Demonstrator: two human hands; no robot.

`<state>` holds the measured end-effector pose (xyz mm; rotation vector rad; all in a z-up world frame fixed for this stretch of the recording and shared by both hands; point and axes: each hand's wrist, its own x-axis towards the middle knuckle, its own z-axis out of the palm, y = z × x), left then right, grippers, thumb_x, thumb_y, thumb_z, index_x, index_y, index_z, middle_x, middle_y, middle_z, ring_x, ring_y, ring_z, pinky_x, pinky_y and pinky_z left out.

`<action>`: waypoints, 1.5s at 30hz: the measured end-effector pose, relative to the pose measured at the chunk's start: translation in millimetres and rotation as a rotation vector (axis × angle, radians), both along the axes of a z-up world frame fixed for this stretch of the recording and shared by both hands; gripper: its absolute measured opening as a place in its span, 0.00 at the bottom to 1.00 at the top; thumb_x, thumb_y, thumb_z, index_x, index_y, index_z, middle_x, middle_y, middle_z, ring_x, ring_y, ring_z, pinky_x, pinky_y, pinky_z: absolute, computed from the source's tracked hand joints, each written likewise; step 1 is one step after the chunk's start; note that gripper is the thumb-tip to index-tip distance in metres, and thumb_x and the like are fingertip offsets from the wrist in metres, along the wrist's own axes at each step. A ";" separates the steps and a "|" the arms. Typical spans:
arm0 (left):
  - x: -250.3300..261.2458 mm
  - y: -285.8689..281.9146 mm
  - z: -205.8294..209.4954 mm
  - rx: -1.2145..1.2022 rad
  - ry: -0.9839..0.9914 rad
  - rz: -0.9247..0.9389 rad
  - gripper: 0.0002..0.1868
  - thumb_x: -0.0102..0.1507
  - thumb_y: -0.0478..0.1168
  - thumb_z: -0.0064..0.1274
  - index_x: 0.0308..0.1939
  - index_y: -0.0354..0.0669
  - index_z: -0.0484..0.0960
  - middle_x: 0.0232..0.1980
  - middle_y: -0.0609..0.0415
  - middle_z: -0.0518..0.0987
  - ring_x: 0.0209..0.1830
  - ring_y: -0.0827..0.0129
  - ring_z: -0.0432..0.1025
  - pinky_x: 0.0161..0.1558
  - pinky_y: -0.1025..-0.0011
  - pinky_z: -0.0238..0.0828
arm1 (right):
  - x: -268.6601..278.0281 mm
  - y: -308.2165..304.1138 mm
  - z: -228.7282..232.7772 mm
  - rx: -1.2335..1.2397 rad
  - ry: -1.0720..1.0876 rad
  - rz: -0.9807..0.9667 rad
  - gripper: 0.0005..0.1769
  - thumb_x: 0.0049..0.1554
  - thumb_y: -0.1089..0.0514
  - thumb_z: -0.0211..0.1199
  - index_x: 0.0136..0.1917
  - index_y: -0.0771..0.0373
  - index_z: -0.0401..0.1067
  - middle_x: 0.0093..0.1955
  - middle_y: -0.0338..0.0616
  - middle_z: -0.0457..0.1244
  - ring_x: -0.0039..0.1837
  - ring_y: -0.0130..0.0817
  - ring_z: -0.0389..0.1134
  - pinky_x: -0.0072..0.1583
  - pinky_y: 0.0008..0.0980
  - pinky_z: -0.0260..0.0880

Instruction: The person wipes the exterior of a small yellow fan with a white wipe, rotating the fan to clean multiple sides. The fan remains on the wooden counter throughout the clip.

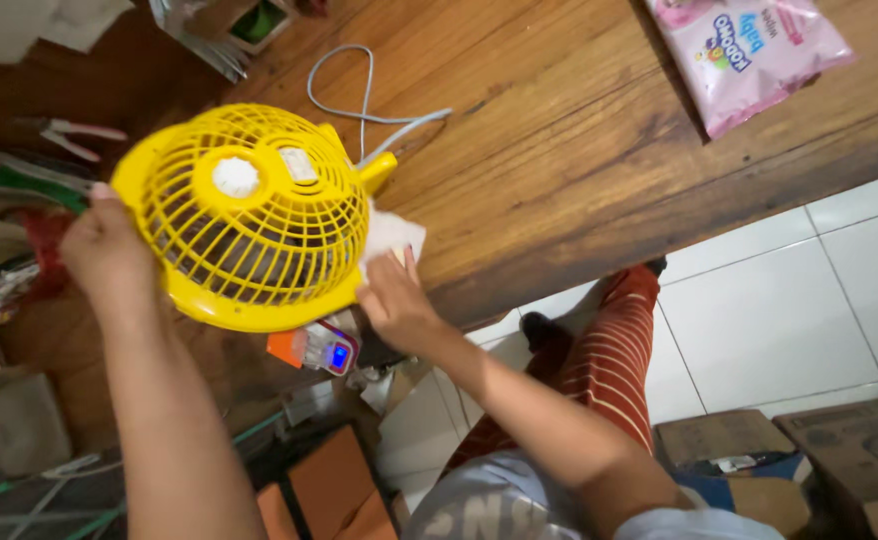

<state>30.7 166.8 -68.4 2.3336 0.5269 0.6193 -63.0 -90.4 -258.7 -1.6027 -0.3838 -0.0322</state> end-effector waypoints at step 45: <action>-6.2 -27.1 -2.6 0.254 0.057 0.152 0.17 0.72 0.48 0.46 0.57 0.46 0.83 0.72 0.45 0.70 0.77 0.42 0.44 0.71 0.42 0.29 | 21.9 -18.6 -2.6 -0.232 0.451 -0.119 0.10 0.49 0.62 0.74 0.43 0.68 0.76 0.35 0.51 0.68 0.38 0.43 0.72 0.43 0.38 0.70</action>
